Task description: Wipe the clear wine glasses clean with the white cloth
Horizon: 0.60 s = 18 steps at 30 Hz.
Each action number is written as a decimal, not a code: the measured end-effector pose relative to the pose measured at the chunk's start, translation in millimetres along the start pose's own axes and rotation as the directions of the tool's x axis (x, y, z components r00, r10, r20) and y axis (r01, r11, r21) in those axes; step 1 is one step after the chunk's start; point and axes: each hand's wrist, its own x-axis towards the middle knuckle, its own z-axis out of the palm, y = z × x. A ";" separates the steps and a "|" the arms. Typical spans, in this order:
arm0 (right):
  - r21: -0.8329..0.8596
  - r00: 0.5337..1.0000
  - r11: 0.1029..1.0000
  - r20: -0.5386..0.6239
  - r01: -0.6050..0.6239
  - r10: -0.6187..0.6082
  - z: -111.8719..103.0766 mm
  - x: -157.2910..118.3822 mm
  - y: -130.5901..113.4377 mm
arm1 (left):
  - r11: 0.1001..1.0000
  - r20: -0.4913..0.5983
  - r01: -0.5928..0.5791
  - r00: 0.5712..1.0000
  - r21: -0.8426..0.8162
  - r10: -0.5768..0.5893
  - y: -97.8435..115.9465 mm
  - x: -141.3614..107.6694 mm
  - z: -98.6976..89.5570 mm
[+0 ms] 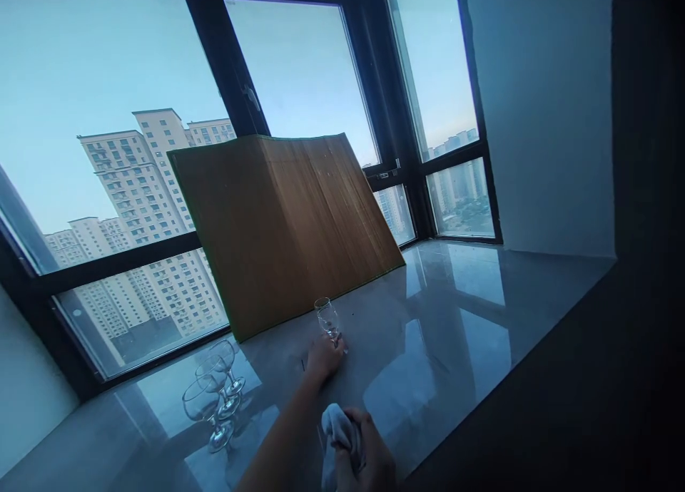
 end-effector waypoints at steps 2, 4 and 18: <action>-0.009 1.000 1.000 0.011 -0.012 0.012 -1.2 -1.3 1.2 | 1.000 0.001 0.002 1.000 0.016 -0.002 -10.2 -11.9 -6.3; -0.012 0.999 0.999 0.030 -0.032 0.032 -2.9 -2.6 0.9 | 0.999 0.002 0.021 1.000 0.027 -0.021 -22.9 -24.7 -12.2; -0.043 0.991 0.995 0.092 -0.093 0.097 -8.0 -5.5 -2.1 | 0.973 -0.076 0.231 0.970 0.005 -0.230 -107.9 -84.8 -35.1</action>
